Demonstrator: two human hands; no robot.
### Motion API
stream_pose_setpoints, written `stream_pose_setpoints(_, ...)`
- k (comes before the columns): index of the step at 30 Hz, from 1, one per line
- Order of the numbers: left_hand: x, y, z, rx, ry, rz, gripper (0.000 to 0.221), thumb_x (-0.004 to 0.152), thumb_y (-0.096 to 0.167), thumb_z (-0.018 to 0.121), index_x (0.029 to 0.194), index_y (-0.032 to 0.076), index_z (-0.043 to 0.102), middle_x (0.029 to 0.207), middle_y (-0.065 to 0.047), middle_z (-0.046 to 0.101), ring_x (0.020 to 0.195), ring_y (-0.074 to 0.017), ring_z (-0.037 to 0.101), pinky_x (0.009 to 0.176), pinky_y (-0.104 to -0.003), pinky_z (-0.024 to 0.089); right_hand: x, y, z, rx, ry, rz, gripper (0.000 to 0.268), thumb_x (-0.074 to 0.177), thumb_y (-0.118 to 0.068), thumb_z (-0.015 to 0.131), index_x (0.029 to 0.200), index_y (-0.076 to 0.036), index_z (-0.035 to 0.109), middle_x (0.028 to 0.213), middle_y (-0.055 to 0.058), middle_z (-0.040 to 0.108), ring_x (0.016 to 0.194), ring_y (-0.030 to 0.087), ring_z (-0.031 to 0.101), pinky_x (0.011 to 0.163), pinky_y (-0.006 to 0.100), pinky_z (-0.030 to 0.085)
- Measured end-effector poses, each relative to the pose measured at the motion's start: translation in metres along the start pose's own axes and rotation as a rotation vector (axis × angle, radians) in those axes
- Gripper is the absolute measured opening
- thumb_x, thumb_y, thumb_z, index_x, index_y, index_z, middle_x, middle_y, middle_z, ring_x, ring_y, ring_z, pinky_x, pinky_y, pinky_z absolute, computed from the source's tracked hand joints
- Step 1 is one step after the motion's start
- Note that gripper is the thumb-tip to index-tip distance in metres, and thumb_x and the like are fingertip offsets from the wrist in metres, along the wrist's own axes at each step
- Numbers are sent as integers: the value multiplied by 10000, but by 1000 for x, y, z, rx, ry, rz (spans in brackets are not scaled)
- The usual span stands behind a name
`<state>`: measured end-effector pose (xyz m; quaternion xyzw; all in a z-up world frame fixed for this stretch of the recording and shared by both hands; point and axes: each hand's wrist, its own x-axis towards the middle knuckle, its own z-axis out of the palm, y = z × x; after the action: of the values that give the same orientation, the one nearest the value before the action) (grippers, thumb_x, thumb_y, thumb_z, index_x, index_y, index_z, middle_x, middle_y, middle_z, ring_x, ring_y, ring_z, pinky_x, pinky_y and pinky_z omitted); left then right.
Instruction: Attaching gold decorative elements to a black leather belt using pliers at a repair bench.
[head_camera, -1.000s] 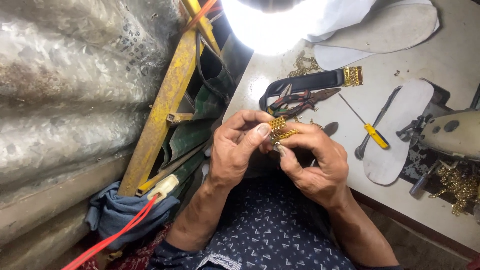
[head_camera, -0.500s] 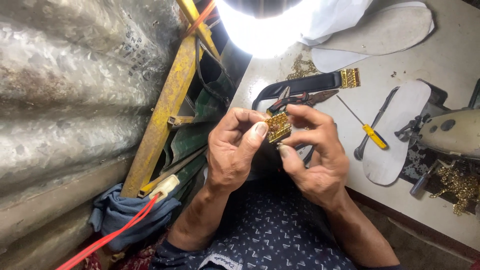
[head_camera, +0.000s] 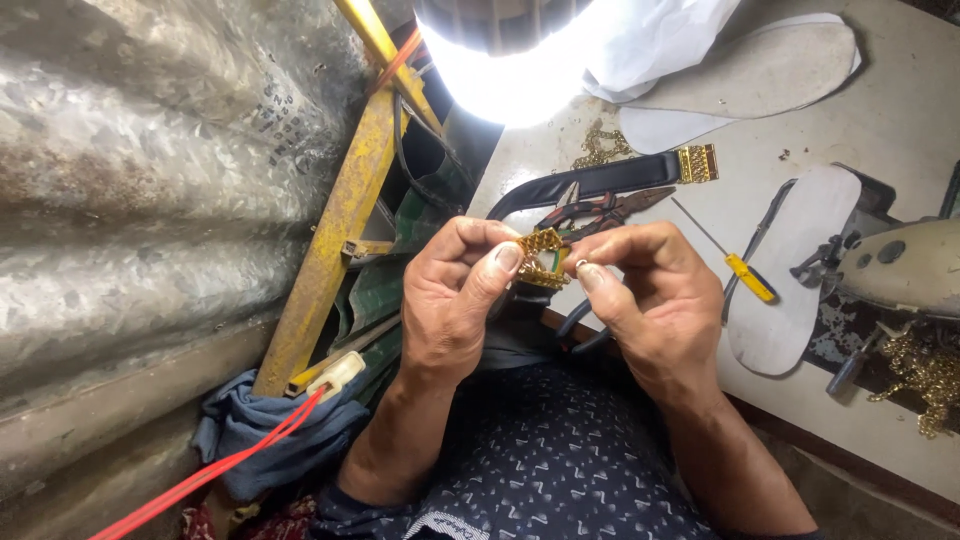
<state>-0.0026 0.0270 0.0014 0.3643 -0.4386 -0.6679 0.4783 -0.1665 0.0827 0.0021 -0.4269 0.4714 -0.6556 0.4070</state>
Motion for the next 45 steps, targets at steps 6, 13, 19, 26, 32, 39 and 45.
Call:
stream_pose_setpoints(6,-1,-10,0,-142,26,-9,186,934,97,699,1018,-66,663,799,-225,727,786,-179,692,732,-335,617,4,-8,9,-54,-8,24,162,902,74,729,1021,54,621,979,209,760,954,200,722,912,372,588)
stream_pose_setpoints(13,-4,-14,-7,-337,18,-95,167,929,48,684,1023,-86,649,755,-232,721,788,-228,725,757,-378,628,9,-4,9,-39,-87,8,193,874,86,748,1006,62,609,958,231,763,956,241,743,914,402,586)
stream_pose_setpoints(19,-3,-12,-9,-373,14,-129,155,930,34,676,1024,-87,651,737,-222,717,781,-235,731,753,-382,634,9,-1,16,-95,-48,-62,242,877,87,754,1041,58,578,971,229,764,943,247,740,914,403,584)
stream_pose_setpoints(26,-2,-18,-12,-432,-16,-154,141,955,25,655,1042,-84,638,780,-240,725,824,-276,741,792,-419,632,9,4,25,-189,-13,-293,264,852,117,777,998,43,570,912,208,745,860,277,710,834,410,595)
stream_pose_setpoints(32,0,-7,-20,-470,-144,-245,139,1011,105,658,1096,-2,630,914,-79,691,787,-160,688,742,-258,593,6,-3,23,-222,-84,-247,328,935,17,740,1154,-73,511,1006,141,704,956,230,728,925,321,609)
stream_pose_setpoints(39,-1,-9,-22,-525,-128,-265,127,1001,75,657,1086,-13,621,910,-94,677,761,-183,698,724,-266,600,10,5,19,-258,-142,-402,374,940,63,740,1199,-56,499,1039,157,696,971,240,754,908,310,640)
stream_pose_setpoints(45,-1,-18,-24,-602,-241,-211,132,1036,79,638,1107,-23,593,946,-137,652,751,-240,712,720,-315,638,7,-11,23,-309,-173,-235,383,928,88,739,1195,-62,509,1040,130,677,953,200,718,849,269,609)
